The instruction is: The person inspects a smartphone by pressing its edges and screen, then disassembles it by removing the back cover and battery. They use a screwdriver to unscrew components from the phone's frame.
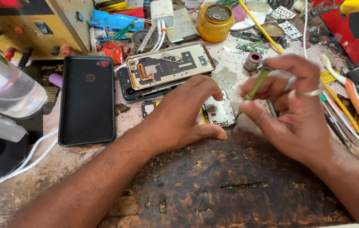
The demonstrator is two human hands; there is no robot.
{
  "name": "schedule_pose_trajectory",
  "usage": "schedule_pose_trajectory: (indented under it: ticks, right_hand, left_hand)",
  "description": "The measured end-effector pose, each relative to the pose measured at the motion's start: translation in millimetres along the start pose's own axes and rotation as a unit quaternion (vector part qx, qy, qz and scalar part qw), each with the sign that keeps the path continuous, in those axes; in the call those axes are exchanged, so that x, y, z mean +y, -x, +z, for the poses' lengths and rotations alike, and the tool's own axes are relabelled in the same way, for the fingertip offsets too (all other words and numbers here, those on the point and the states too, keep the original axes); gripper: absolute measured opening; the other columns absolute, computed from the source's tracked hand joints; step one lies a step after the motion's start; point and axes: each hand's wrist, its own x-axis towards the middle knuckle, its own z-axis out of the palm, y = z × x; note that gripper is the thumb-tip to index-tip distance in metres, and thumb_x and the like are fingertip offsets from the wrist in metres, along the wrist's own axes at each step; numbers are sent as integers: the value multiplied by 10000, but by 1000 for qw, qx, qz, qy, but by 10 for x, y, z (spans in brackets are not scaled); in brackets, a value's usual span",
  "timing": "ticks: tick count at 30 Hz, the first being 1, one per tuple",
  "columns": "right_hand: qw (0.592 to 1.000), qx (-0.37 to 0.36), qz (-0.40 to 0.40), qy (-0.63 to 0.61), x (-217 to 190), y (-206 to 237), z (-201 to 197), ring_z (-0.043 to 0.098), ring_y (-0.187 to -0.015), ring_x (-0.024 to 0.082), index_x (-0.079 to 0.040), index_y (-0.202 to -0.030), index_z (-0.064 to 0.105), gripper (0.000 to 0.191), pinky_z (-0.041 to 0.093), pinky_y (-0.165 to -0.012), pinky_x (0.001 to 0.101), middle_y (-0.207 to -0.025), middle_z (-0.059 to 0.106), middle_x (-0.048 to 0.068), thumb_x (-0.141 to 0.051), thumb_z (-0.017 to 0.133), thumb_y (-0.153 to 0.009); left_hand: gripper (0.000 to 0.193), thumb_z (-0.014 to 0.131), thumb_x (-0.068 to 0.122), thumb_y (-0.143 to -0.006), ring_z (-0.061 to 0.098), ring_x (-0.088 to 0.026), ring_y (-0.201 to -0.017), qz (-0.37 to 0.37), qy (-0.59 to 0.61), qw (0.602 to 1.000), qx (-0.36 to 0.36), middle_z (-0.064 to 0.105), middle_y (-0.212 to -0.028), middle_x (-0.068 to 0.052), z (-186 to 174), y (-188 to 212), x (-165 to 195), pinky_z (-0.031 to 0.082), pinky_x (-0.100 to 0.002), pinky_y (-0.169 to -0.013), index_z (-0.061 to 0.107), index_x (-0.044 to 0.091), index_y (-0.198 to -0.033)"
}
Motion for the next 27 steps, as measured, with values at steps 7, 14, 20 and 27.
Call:
schedule_pose_trajectory:
  ticks: [7, 14, 20, 27]
  right_hand:
    - [994, 15, 104, -23, -77, 42, -38, 691, -1074, 171, -91, -1340, 304, 539, 591, -799, 260, -1157, 674, 144, 44, 639, -940]
    - [999, -19, 20, -41, -106, 37, -41, 671, -1053, 176, -95, -1332, 314, 538, 601, -871, 285, -1119, 628, 172, 79, 640, -940]
    - [992, -27, 91, -85, -47, 109, -92, 708, -1066, 160, -107, -1353, 308, 524, 608, -770, 259, -1194, 698, 163, 77, 606, -963]
    - [993, -54, 74, -77, -135, 72, -140, 713, -1109, 177, -117, -1330, 283, 498, 616, -876, 291, -1161, 696, 165, 93, 544, -962]
  left_hand:
    - [607, 891, 435, -719, 595, -303, -1212, -54, 24, 996, -68, 571, -1287, -110, -12, -32, 67, 497, -438, -957, 604, 128, -1158]
    - [438, 870, 371, -748, 552, -323, -1306, -25, 38, 995, -94, 586, -1364, -127, -58, -24, 106, 466, -450, -1040, 717, 157, -1099]
    - [359, 848, 287, -798, 462, -378, -1406, 22, 29, 995, -89, 526, -1487, -192, -12, 11, 119, 375, -501, -1129, 777, 189, -1136]
    - [315, 840, 273, -800, 452, -368, -1406, 22, 22, 996, -89, 539, -1479, -169, 23, 6, 112, 348, -518, -1135, 785, 193, -1099]
